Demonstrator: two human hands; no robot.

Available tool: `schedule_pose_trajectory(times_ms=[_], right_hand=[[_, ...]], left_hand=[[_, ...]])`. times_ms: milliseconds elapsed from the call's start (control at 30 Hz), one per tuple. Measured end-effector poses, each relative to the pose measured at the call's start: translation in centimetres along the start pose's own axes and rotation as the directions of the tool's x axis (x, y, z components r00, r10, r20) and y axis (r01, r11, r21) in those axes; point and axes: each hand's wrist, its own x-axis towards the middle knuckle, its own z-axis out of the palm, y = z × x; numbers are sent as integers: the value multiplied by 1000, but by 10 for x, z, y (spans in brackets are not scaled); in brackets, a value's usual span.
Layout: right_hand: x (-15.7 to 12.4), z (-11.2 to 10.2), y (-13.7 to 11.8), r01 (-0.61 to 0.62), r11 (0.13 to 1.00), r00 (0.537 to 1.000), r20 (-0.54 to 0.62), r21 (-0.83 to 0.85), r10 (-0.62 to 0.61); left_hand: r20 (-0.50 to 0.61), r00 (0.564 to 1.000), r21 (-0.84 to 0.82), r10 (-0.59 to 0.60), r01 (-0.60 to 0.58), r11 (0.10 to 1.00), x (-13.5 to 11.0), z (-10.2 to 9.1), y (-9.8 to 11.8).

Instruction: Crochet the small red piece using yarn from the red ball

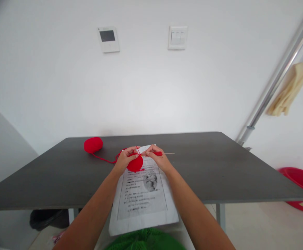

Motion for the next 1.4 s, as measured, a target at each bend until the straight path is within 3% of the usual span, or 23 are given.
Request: schedule_pose_trajectory(times_ms=[600,933,1400], right_hand=[[-2,-4,-3,68,989,995,88,-135,-56],[-2,-4,-4,62,990,992,114,-130,-47],[-4,-1,-1,45,994,998,51,-101,-40]], left_hand=[[18,1000,77,24,-25,997,0,1,-2],[24,999,86,21,-23,996,1,0,-5],[26,999,81,32,-34,996,-1,1,0]])
